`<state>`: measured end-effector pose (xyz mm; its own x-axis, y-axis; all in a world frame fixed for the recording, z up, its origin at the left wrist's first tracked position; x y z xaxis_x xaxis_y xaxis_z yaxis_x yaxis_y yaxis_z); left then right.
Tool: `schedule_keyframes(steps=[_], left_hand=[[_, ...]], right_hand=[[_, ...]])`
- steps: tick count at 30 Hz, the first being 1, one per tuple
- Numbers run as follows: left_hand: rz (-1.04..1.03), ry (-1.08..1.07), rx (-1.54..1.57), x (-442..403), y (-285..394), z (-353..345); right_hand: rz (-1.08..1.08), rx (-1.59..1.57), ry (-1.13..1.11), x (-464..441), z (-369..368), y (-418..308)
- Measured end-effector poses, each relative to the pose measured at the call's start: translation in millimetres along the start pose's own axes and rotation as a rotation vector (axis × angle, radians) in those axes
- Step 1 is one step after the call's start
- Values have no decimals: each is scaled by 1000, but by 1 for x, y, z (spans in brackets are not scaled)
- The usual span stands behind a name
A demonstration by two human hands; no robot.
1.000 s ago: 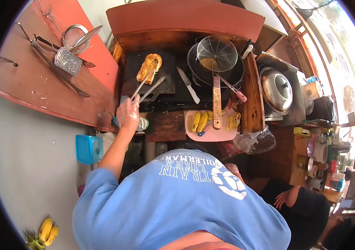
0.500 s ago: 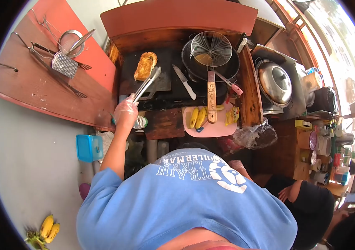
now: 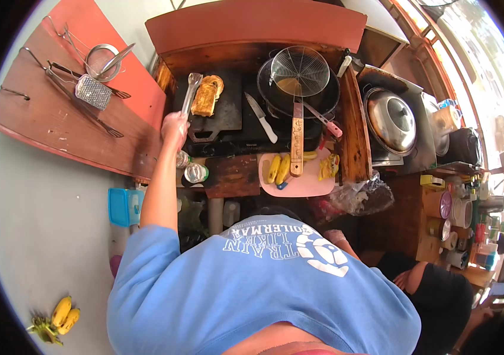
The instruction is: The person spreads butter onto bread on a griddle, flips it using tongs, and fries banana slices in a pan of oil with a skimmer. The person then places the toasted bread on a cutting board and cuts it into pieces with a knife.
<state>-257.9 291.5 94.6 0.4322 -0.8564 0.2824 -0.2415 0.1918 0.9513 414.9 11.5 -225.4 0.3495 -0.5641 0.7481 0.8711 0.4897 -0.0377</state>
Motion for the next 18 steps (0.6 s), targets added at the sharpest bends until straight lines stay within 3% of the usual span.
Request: schedule_keyframes(steps=[1, 2, 3, 4, 8, 10, 11, 12, 13, 15, 18], left_hand=[[-14, 18, -52, -25, -7, -3], [-16, 16, -51, -49, -20, -5], [-106, -78, 74, -76, -31, -12], [-184, -184, 206, -100, -41, -19], [-236, 203, -391, -64, 3, -32], [-233, 169, -316, -76, -15, -29], [-119, 23, -167, -83, -31, -36], [14, -103, -31, -79, -39, -48], [13, -109, -35, -72, -39, -52], [-218, 86, -81, -63, -15, -41], [-173, 24, -108, -72, -33, -52]], right_hand=[[-1, 1, 2, 4, 4, 0], [-82, -259, 31, 13, 13, 9], [-164, -519, 63, 19, 17, 19], [-154, -522, 160, 14, 9, 27], [-241, -900, 206, 24, -2, 32], [-295, -937, 194, 28, -12, 32], [-315, -951, 191, 29, -15, 31], [-216, -521, 110, 24, -14, 18], [-115, -93, 30, 20, -18, 5], [-119, -132, 16, 20, -41, 6], [-111, -199, 30, 21, -73, 7]])
Point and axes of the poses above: each hand's wrist, its own x-axis away from the middle knuckle, its own z-axis out of the back of the hand, y = z × x, the point moved 10 cm from there along -x, towards the middle knuckle, and after that the axes turned 12 degrees about x, right-handed, at the moved point
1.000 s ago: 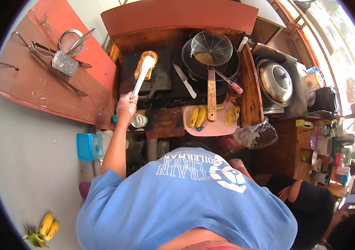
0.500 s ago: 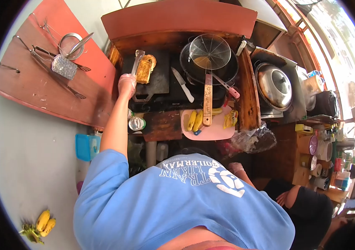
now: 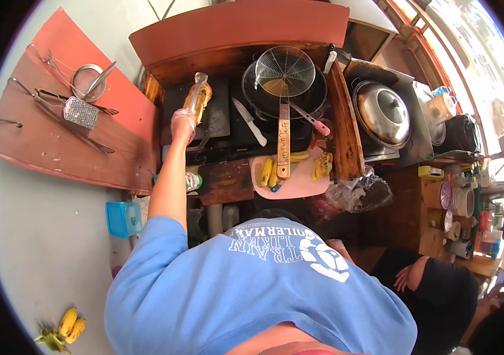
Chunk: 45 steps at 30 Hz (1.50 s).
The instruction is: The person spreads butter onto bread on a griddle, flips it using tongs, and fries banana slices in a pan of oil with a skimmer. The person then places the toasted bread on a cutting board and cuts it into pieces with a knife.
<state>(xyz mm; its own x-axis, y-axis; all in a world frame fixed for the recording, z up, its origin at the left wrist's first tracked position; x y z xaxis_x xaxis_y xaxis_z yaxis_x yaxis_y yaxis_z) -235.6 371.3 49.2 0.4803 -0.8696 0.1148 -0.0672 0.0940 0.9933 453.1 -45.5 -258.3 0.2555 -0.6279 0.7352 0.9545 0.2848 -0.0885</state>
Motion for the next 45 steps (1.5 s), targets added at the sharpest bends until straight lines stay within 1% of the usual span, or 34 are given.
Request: schedule_keyframes(steps=[2, 4, 5, 7, 8, 9, 10, 11, 12, 13, 15, 16, 17, 19, 20, 21, 23, 24, 25, 26, 27, 28, 29, 31, 32, 33, 35, 36, 37, 39, 40, 42, 43, 45], left_hand=[[15, 33, 31, 2, 2, 4], [31, 63, 61, 6, 0, 5], [7, 33, -28, 16, 9, -6], [-42, -25, -205, 32, 23, -23], [-10, -6, -366, 36, 18, -21], [-12, -2, -364, 25, -5, -7], [-342, -124, -849, 34, 22, -22], [-299, -140, -1012, 38, 15, -21], [-260, -163, -1177, 70, 50, -38], [-261, -159, -1177, 77, 66, -40], [-152, 55, -1225, 79, 80, -22], [-89, 82, -1088, 34, 30, 8], [-87, 84, -1088, 45, 40, 3], [-274, 44, -974, 79, 87, -28], [-386, 48, -876, 86, 84, -26], [-380, 58, -874, 96, 76, -23], [-385, 143, -721, 126, 67, -6], [-460, 317, -881, 152, 75, 1], [-297, 402, -1055, 166, 80, 9], [-349, 417, -1190, 173, 92, 6], [-398, 431, -1324, 180, 100, 5], [-355, 391, -1431, 180, 102, 2], [-340, 398, -1432, 177, 96, 6], [-377, 290, -1641, 174, 82, 0], [-430, 267, -1654, 183, 76, 2], [-410, 280, -1660, 194, 74, 7], [-414, 230, -1628, 224, 73, 17], [-403, 255, -1535, 247, 85, 22], [-409, 256, -1553, 268, 91, 29], [-315, 293, -1356, 294, 101, 55], [-322, 319, -1363, 297, 115, 64], [-521, 235, -1356, 311, 155, 73], [-662, 249, -1442, 314, 188, 72], [-902, 283, -1647, 305, 260, 69]], right_hand=[[13, -36, 26, -3, -2, 3], [-3, -43, 2, -8, -7, 11], [-8, -45, -6, -10, -6, 13], [32, 123, -70, -12, 14, 14], [-115, -263, -65, -10, 25, 28], [-258, -652, -4, -6, 38, 41], [-129, -446, 47, -9, 58, 36], [-3, -241, 97, -9, 74, 27], [-67, -512, 120, -2, 79, 33], [-126, -786, 163, 6, 85, 38], [-98, -797, 171, 4, 80, 45], [-88, -800, 172, 4, 76, 49], [-109, -806, 130, 2, 62, 58], [-132, -801, 89, 1, 46, 75], [-23, -325, 70, -1, 45, 71], [88, 153, 49, -1, 41, 66], [60, 113, 18, 17, 58, 68], [87, 107, 37, 16, 50, 72], [112, 97, 55, 19, 51, 72], [173, 95, 105, 26, 55, 72], [174, 97, 101, 24, 52, 77], [182, 125, 52, 21, 45, 82], [193, 157, 1, 18, 38, 87], [178, 199, -26, 15, 40, 92], [153, 230, -44, 12, 43, 99], [169, 244, -48, 10, 47, 103], [207, 228, 71, 4, 60, 94], [188, 155, 62, -4, 61, 95], [250, 188, 92, 0, 73, 86], [153, 102, 121, -13, 64, 97], [167, 126, 69, -8, 69, 88], [204, 166, 15, 3, 88, 71], [214, 174, 7, 8, 85, 69], [219, 245, -55, -28, 25, 85]])
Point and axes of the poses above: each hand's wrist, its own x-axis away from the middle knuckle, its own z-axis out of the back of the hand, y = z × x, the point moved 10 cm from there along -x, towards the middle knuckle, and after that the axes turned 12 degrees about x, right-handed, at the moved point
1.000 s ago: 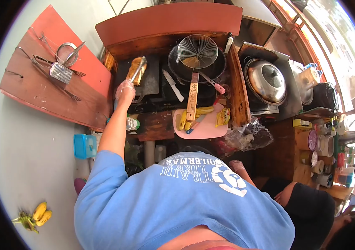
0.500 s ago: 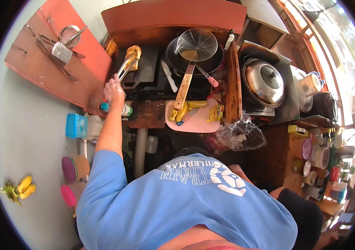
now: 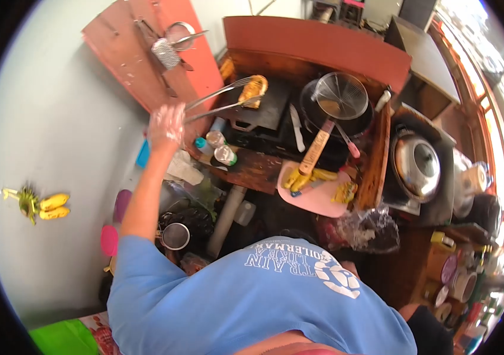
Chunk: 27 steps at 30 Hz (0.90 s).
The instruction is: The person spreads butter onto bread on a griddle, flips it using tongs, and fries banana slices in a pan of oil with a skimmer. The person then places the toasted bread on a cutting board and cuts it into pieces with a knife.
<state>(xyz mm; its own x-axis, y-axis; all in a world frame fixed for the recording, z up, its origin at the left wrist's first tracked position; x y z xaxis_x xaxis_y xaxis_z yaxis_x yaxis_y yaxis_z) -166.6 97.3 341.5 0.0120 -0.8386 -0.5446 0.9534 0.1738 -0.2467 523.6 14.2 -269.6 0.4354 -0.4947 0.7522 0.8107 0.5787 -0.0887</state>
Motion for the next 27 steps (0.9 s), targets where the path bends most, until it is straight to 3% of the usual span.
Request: schedule_keyframes(steps=[1, 2, 3, 7, 8, 15, 18, 20, 23, 24, 26, 27], left_hand=[[-61, 31, -84, -33, -2, 34], [-195, 191, -153, -53, -1, 71], [-244, 258, -66, -73, -8, 98], [-474, 310, -123, -128, -34, 148], [-581, 328, -133, -133, -37, 150], [-684, 189, -155, -141, -118, 82], [-636, 40, -226, -131, -120, 61], [-587, 117, -14, -127, -136, 62], [-417, 73, -186, -121, -118, 74], [-415, 53, -156, -115, -110, 74], [-413, 112, -79, -97, -89, 81], [-334, 18, -118, -92, -77, 74]], right_hand=[[-5, 1, -23, -3, -8, 1], [-3, 1, -30, -7, 2, -2], [-3, -6, -36, -8, 11, -7], [-29, -52, -21, -12, 51, -22], [-35, -65, -16, -15, 58, -27], [-47, -82, 0, -24, 91, -62], [-33, -65, 18, -24, 94, -79], [-28, -20, 44, -16, 89, -89], [-45, 75, 92, -7, 93, -100], [-101, -2, 114, 2, 94, -96], [-340, -487, 229, 40, 109, -81], [-416, -547, 249, 92, 159, -94]])
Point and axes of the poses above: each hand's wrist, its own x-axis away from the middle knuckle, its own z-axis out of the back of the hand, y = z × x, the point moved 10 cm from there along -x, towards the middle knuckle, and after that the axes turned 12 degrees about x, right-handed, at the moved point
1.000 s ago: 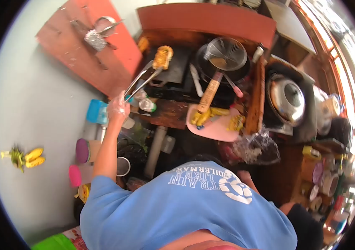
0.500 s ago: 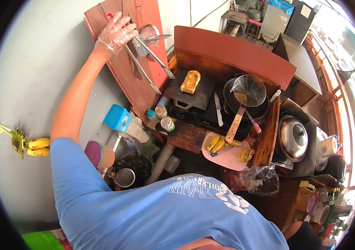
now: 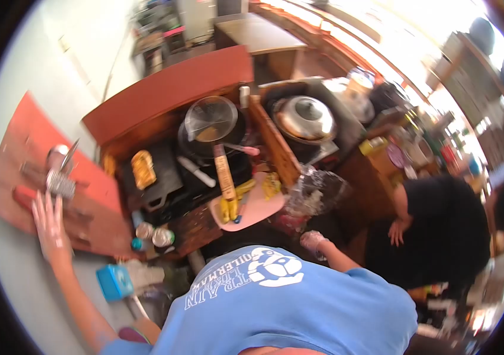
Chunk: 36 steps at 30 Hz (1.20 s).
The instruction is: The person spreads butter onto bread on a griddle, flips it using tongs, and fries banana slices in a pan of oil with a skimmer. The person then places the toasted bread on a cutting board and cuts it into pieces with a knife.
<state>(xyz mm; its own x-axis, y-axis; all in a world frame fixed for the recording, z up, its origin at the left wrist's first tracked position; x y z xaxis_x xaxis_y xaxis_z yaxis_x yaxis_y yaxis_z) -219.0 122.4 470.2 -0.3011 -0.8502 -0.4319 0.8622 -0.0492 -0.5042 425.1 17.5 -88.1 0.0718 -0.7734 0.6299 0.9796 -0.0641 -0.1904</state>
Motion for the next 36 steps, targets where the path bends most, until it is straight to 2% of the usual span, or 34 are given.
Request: schedule_keyframes(steps=[1, 2, 5, 7, 8, 9, 11, 12, 14, 17, 19, 21, 23, 25, 26, 27, 29, 36], left_hand=[[-29, -37, 62, 2, 20, -6], [-48, -80, 119, 5, 37, -15], [-241, 88, 631, 3, 130, -14], [-264, 132, 850, -12, 199, -7], [-311, 121, 936, -16, 231, -8], [-336, 136, 1081, -17, 259, -25], [-454, 154, 1198, -25, 314, -1], [-520, 178, 1273, -29, 335, 7], [-648, 226, 1397, -31, 368, 28], [-871, 288, 1487, -23, 399, 57], [-931, 215, 1513, -15, 417, 60], [-920, 220, 1533, -5, 431, 51], [-874, 111, 1505, 6, 450, 37], [-884, 114, 1548, 14, 460, 44], [-899, 95, 1574, 18, 467, 45], [-912, 78, 1598, 21, 473, 44], [-931, 67, 1637, 23, 480, 44], [-872, 14, 1611, 25, 485, 31]], right_hand=[[-65, -49, 22, 43, 44, -16], [-63, -68, 43, 49, 44, -10], [-50, -229, 61, 104, 91, -33], [15, -288, 35, 111, 101, -49], [252, -112, 138, 103, 103, -64], [190, -285, 8, 97, 98, -64], [29, -705, -170, 75, 78, -74], [82, -906, -154, 55, 69, -83], [45, -1090, -132, 35, 69, -102], [46, -1312, -207, 9, 51, -132], [5, -1309, -193, 11, 50, -145], [59, -1421, -207, 26, 56, -159], [118, -1525, -220, 34, 63, -169], [198, -1741, -188, 36, 71, -175], [308, -1795, -222, 35, 75, -179], [300, -1800, -218, 35, 73, -180], [433, -1853, -82, 37, 86, -181], [317, -1853, -10, 36, 86, -160]])
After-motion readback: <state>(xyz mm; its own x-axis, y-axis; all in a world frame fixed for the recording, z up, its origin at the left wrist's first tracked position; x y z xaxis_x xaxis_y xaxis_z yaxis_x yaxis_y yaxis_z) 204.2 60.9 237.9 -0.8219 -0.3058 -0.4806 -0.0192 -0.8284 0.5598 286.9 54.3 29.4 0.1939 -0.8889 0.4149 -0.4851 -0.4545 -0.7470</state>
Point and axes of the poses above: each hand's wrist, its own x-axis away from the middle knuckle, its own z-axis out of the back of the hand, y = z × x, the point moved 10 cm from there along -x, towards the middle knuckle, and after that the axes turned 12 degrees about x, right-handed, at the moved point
